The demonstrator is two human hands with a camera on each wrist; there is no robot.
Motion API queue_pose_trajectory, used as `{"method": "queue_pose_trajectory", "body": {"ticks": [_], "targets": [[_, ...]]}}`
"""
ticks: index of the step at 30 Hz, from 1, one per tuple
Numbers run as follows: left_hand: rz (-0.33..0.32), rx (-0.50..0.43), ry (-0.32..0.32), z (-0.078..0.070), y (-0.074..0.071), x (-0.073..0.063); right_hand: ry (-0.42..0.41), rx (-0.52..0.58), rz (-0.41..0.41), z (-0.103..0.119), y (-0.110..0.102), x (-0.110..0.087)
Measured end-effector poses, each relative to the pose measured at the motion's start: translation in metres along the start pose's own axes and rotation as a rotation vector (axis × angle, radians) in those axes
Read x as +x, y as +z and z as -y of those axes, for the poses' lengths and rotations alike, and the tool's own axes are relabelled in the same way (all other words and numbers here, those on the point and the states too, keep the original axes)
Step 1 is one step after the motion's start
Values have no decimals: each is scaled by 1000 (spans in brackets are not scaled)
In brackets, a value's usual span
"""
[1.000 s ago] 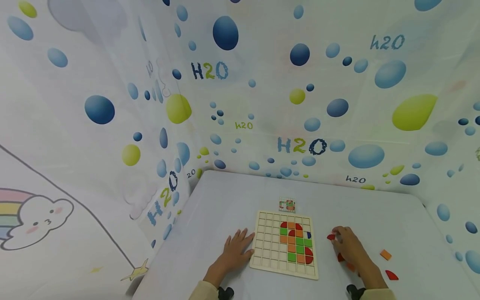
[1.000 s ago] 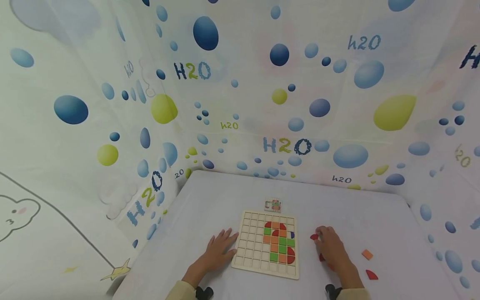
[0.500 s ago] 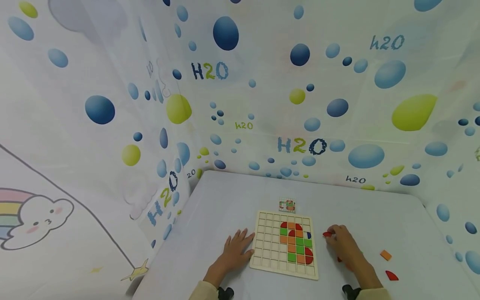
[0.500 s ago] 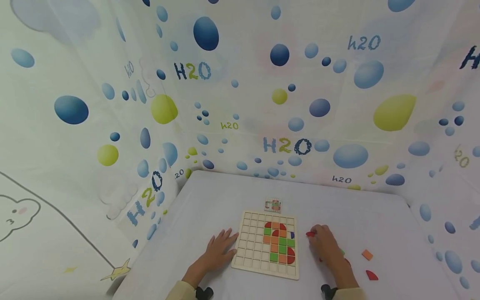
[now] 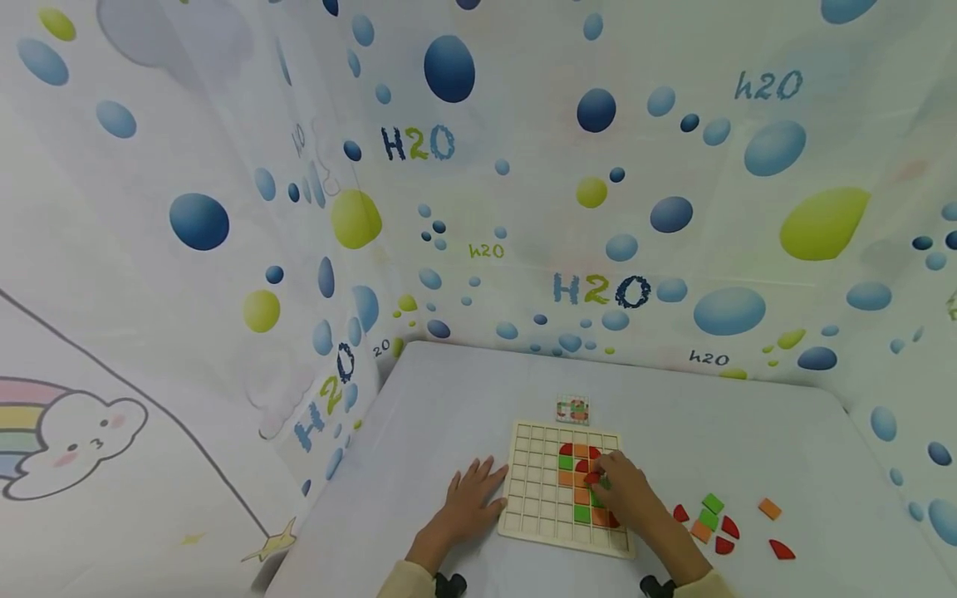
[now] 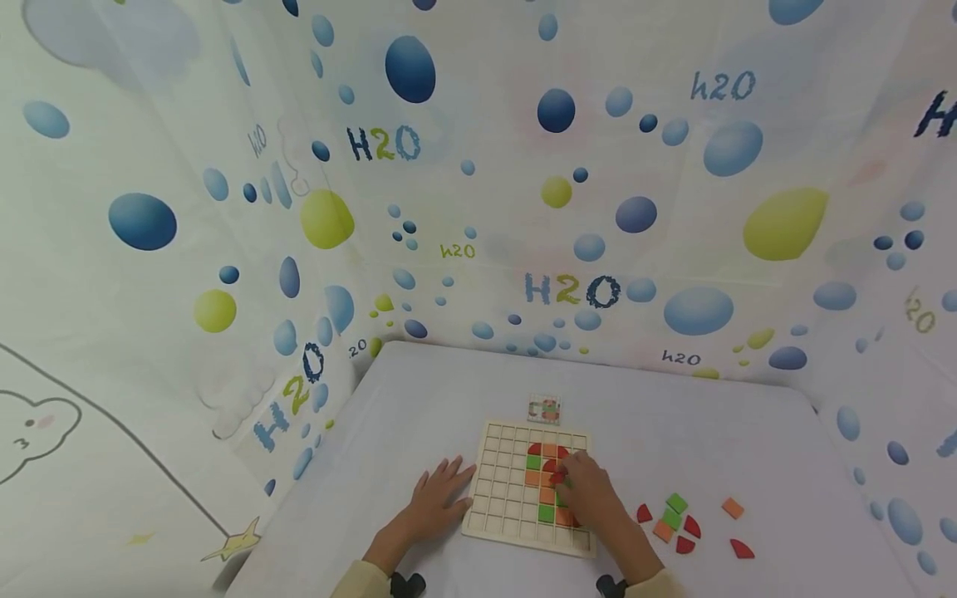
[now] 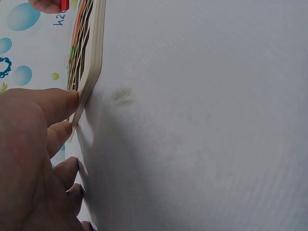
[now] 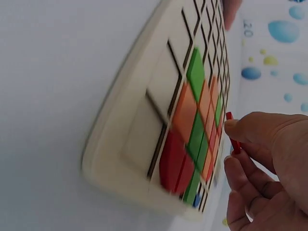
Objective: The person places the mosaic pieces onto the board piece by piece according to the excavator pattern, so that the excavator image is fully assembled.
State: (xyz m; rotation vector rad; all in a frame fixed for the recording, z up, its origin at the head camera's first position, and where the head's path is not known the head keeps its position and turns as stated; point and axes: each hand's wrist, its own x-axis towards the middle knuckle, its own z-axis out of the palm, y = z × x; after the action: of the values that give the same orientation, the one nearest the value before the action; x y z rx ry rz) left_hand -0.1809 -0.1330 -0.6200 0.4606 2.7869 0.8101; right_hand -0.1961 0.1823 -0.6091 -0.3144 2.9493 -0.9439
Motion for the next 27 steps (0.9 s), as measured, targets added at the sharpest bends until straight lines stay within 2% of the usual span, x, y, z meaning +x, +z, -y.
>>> {"method": "queue_pose_trajectory", "body": {"ticks": [10,17,27], "targets": [[3,16,-4,2,2,1,-119,-39,-13,27,23,-1],[-4,19,-5,2,2,2,-126,-108,-1,29,32,-2],[-9,8,-4,4,4,1,-121,-124,31,35,33,-2]]}}
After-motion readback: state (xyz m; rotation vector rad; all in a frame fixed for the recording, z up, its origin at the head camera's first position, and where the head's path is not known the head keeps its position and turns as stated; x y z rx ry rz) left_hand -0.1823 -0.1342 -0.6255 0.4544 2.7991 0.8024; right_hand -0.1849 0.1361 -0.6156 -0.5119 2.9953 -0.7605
